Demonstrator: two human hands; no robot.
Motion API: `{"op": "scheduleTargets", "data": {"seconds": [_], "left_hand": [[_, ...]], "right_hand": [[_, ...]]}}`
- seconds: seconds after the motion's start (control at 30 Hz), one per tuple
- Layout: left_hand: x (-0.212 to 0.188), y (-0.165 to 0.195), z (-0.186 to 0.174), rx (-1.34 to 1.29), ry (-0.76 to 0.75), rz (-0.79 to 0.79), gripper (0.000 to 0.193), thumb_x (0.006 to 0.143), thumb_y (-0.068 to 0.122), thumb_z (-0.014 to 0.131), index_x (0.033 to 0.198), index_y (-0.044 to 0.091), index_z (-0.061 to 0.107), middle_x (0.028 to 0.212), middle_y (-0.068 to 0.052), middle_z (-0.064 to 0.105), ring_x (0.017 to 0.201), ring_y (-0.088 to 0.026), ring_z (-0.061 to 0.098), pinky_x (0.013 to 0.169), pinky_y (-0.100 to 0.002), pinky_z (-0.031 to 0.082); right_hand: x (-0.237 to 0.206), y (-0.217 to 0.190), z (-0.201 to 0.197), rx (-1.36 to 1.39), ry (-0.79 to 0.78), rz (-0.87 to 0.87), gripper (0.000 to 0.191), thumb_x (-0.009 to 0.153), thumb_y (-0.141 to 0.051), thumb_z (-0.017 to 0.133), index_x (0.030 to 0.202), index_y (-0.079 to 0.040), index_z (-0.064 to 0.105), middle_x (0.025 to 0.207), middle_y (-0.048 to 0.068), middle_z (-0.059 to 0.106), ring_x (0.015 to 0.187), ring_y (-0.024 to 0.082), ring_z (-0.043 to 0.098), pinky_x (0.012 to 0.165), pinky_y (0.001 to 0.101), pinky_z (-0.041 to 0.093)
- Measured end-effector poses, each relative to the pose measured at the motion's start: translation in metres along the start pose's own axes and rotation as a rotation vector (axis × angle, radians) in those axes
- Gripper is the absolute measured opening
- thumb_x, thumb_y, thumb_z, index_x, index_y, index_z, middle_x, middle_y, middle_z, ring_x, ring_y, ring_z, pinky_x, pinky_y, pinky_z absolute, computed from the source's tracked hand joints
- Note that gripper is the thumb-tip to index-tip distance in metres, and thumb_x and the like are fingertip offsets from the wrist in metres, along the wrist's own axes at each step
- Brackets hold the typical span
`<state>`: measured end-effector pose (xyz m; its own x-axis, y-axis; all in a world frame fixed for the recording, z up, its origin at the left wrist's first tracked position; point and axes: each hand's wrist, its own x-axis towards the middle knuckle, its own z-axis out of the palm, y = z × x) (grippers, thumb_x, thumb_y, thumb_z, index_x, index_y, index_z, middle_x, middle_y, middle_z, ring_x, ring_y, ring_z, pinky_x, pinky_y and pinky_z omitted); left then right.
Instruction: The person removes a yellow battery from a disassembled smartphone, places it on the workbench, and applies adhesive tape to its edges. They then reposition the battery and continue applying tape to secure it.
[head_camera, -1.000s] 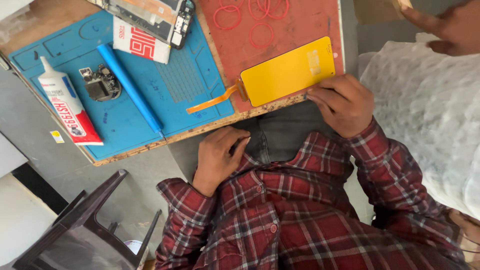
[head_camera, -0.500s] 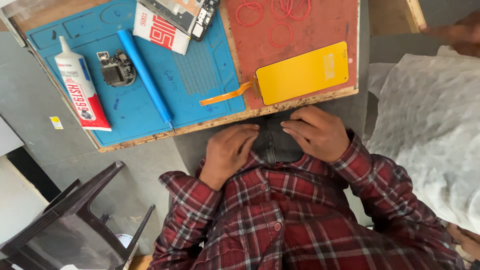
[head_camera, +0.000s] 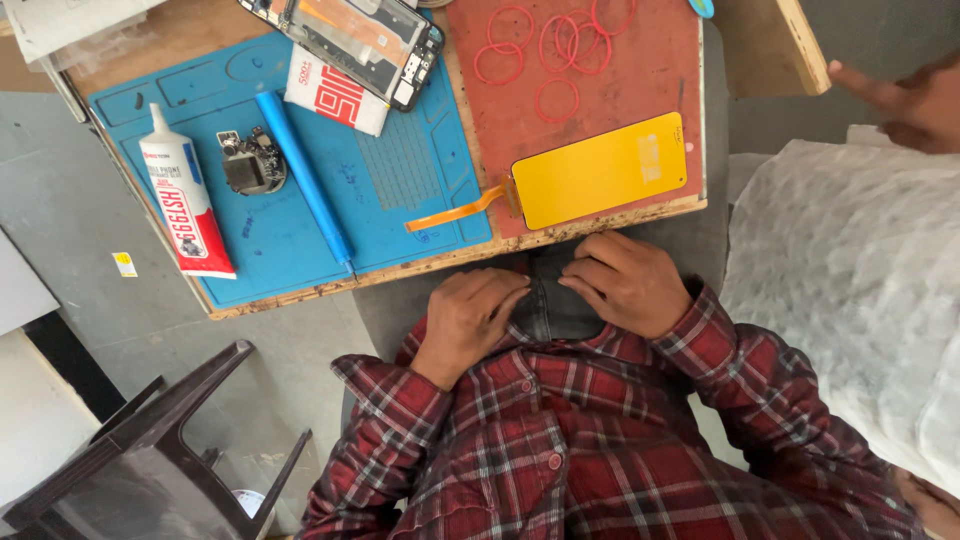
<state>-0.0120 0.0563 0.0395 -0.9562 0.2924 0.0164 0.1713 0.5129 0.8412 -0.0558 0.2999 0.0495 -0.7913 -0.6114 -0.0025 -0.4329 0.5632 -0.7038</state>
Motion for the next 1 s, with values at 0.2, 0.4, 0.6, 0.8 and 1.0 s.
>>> {"op": "scheduleTargets", "data": {"seconds": [0.2,0.4,0.6,0.8,1.0], "left_hand": [[0.007,0.002,-0.003,-0.002,-0.018,0.071,0.019,0.088,0.011,0.076,0.107,0.009,0.072,0.105,-0.007,0.075,0.095,-0.026,0.073,0.079,-0.036,0.054],[0.009,0.005,-0.004,-0.046,-0.067,-0.024,0.023,0.091,0.019,0.081,0.111,0.008,0.074,0.082,-0.008,0.07,0.07,-0.025,0.066,0.065,-0.037,0.049],[0.003,-0.003,-0.002,0.04,-0.008,0.048,0.025,0.093,0.017,0.081,0.117,0.012,0.076,0.06,-0.002,0.059,0.051,-0.018,0.056,0.054,-0.036,0.043],[-0.005,-0.01,-0.002,0.003,0.15,0.122,0.031,0.097,0.015,0.077,0.127,0.011,0.069,0.078,-0.002,0.065,0.067,-0.018,0.061,0.064,-0.034,0.046],[-0.001,-0.006,-0.012,0.058,0.187,0.123,0.029,0.092,0.008,0.08,0.12,0.009,0.073,0.075,-0.002,0.066,0.061,-0.017,0.059,0.058,-0.035,0.042]], "right_hand": [[0.003,-0.003,-0.002,-0.046,-0.048,-0.037,0.024,0.084,-0.006,0.078,0.107,-0.004,0.074,0.097,0.007,0.06,0.086,0.025,0.065,0.07,0.0371,0.055],[0.003,-0.002,-0.004,-0.075,-0.015,-0.04,0.037,0.08,0.002,0.069,0.116,-0.001,0.072,0.108,0.01,0.063,0.098,0.028,0.067,0.079,0.0372,0.057],[0.0,0.004,0.0,-0.039,-0.017,-0.059,0.048,0.078,0.007,0.066,0.121,-0.011,0.072,0.105,0.008,0.065,0.095,0.028,0.068,0.075,0.037,0.057],[-0.006,0.01,0.005,-0.036,-0.094,-0.064,0.054,0.076,0.006,0.066,0.127,-0.012,0.073,0.098,0.007,0.067,0.086,0.027,0.068,0.071,0.0386,0.057],[0.001,0.003,0.001,0.038,-0.023,-0.088,0.031,0.079,0.006,0.069,0.107,-0.009,0.072,0.111,0.006,0.072,0.096,0.026,0.072,0.077,0.0369,0.06]]}}
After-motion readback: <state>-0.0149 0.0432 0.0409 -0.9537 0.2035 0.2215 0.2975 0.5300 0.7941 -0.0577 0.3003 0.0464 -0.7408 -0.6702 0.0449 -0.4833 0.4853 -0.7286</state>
